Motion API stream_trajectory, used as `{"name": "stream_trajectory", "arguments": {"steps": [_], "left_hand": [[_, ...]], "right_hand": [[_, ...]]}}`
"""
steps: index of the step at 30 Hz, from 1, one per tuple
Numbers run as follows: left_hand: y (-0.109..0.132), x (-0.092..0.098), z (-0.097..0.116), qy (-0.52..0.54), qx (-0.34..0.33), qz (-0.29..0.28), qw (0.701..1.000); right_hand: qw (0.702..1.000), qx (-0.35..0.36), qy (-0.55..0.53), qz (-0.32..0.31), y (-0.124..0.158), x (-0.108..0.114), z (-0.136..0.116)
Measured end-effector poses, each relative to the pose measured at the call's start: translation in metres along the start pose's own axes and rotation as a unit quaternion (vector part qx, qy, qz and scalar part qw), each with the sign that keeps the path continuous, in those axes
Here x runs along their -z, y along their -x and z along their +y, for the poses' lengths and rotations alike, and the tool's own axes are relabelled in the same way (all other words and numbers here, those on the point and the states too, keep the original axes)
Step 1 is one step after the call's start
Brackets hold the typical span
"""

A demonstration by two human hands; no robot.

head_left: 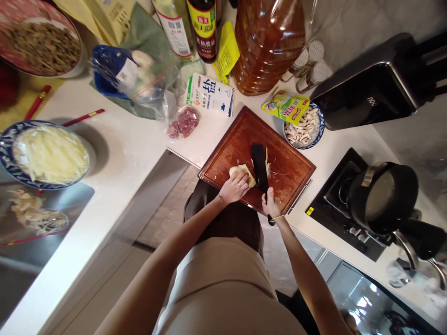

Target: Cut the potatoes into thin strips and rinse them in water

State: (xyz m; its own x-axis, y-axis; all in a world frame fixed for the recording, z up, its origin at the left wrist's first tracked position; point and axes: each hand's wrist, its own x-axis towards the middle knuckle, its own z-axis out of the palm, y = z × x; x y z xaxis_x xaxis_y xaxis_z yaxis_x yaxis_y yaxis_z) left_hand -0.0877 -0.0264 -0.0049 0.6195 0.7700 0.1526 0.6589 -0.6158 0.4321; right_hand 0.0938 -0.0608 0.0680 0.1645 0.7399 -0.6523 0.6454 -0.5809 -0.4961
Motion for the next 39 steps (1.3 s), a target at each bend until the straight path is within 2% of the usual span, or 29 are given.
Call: {"name": "stream_trajectory", "arguments": {"steps": [3, 8, 15, 22, 27, 30, 33, 36, 39], "left_hand": [[0.007, 0.002, 0.002, -0.008, 0.018, 0.005, 1.0], [0.012, 0.009, 0.0, -0.002, 0.023, -0.004, 1.0], [0.01, 0.007, -0.002, -0.003, 0.007, -0.034, 0.999], [0.01, 0.008, -0.002, -0.004, 0.0, -0.027, 1.0], [0.01, 0.006, -0.004, -0.012, -0.006, -0.018, 1.0], [0.01, 0.005, -0.004, -0.007, -0.003, -0.023, 1.0], [0.01, 0.005, -0.004, -0.004, 0.0, -0.032, 0.999], [0.011, 0.005, -0.004, -0.008, -0.004, -0.031, 0.999], [0.011, 0.005, -0.004, -0.012, -0.005, -0.031, 0.999]], "right_hand": [[0.999, 0.0, -0.014, -0.029, 0.007, 0.009, 0.002], [0.996, 0.062, 0.066, -0.009, 0.021, 0.016, 0.001], [0.993, 0.064, 0.096, -0.017, 0.025, 0.013, 0.001], [0.991, 0.055, 0.122, -0.02, 0.025, 0.017, 0.003], [0.983, 0.034, 0.18, 0.0, 0.015, 0.005, 0.0], [0.986, 0.034, 0.164, 0.002, 0.004, -0.004, -0.002], [0.995, 0.028, 0.097, -0.01, -0.002, -0.002, -0.002], [0.998, 0.02, 0.057, -0.017, 0.003, 0.005, -0.003], [0.996, 0.049, 0.077, -0.011, 0.014, 0.011, -0.005]]}}
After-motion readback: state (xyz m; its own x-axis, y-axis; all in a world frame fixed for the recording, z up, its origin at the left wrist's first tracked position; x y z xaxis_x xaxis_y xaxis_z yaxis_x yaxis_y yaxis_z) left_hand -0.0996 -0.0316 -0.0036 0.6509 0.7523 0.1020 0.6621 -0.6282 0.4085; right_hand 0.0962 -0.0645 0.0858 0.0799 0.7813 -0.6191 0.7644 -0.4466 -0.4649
